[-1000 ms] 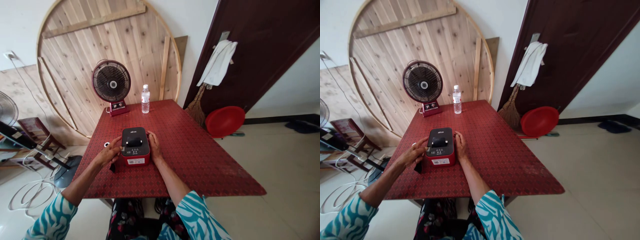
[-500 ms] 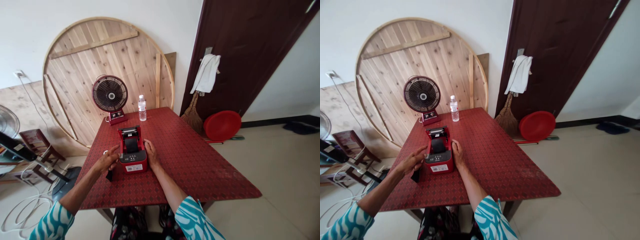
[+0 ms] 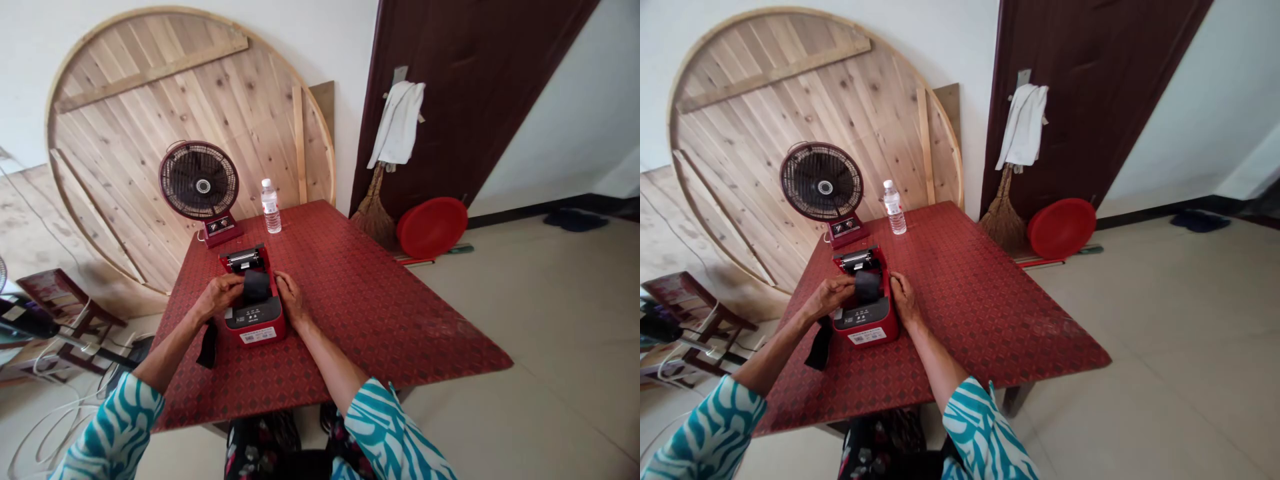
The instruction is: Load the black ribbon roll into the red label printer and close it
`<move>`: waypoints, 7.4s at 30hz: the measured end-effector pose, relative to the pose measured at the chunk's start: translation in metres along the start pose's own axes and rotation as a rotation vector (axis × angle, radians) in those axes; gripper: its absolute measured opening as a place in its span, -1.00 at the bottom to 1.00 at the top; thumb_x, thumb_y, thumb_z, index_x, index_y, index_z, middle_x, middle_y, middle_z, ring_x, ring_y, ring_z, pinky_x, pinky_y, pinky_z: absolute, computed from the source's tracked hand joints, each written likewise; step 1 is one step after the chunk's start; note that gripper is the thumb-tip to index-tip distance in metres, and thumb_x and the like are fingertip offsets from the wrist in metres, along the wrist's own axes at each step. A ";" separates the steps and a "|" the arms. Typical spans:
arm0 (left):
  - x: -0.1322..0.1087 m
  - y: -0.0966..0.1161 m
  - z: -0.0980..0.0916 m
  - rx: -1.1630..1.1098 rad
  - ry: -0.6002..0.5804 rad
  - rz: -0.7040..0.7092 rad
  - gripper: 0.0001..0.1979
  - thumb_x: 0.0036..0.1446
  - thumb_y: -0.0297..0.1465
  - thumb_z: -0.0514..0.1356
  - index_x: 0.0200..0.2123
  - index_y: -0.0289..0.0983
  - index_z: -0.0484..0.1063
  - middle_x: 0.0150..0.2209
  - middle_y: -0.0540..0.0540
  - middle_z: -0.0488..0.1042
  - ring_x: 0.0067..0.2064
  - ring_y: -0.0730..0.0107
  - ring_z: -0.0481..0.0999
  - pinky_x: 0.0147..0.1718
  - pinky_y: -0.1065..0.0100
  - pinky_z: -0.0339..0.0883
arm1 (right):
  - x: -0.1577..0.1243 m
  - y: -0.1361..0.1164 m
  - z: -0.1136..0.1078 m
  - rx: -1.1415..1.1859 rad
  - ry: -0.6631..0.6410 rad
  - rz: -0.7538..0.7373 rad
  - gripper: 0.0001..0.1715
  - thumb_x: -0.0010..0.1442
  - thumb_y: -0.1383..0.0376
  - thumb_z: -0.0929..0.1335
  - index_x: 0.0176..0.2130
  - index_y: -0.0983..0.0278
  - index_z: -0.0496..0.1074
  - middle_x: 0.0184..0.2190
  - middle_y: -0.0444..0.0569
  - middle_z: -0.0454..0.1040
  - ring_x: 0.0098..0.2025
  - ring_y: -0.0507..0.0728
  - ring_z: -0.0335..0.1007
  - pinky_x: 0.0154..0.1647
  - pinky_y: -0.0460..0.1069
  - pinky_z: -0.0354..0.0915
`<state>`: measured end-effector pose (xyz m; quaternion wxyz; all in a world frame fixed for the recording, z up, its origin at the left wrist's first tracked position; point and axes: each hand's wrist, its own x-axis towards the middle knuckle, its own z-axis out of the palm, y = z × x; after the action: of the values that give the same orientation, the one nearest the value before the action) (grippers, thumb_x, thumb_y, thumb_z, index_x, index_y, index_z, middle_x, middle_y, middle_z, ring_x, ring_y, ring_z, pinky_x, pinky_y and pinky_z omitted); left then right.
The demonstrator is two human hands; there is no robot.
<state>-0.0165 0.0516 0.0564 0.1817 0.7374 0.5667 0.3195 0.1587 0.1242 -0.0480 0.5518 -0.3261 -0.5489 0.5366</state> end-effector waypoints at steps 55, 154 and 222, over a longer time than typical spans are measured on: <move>-0.013 -0.092 -0.035 0.193 0.126 -0.543 -0.52 -0.12 -0.37 0.26 -0.08 -0.31 0.29 -0.21 -0.15 0.50 -0.25 0.31 0.51 -0.30 0.35 0.34 | 0.002 -0.002 -0.002 -0.023 -0.011 0.022 -0.61 0.13 0.08 0.24 -0.14 0.19 0.46 -0.11 -0.04 0.52 -0.03 0.18 0.38 0.06 0.10 0.22; -0.091 0.001 0.050 -0.378 0.706 -0.236 -0.63 0.22 -0.19 0.03 0.01 -0.26 0.35 -0.27 -0.10 0.47 -0.39 0.44 0.43 -0.41 0.40 0.31 | -0.012 -0.008 -0.007 -0.023 -0.015 -0.104 -0.42 0.16 -0.10 0.20 0.01 0.16 0.37 0.04 0.00 0.41 0.09 0.19 0.29 0.16 0.15 0.16; 0.027 0.028 0.014 0.670 -0.436 -0.143 -0.77 0.08 -0.39 0.18 -0.18 -0.11 0.55 -0.20 -0.06 0.59 -0.11 0.25 0.52 -0.24 0.42 0.28 | -0.007 0.014 -0.018 -0.043 -0.045 0.067 -0.43 0.14 -0.05 0.23 -0.02 0.23 0.40 -0.01 0.03 0.46 0.03 0.19 0.34 0.06 0.10 0.21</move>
<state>0.0173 0.0704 0.0705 0.0691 0.7649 0.6376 -0.0600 0.1742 0.1247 -0.0670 0.5140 -0.3440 -0.5614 0.5499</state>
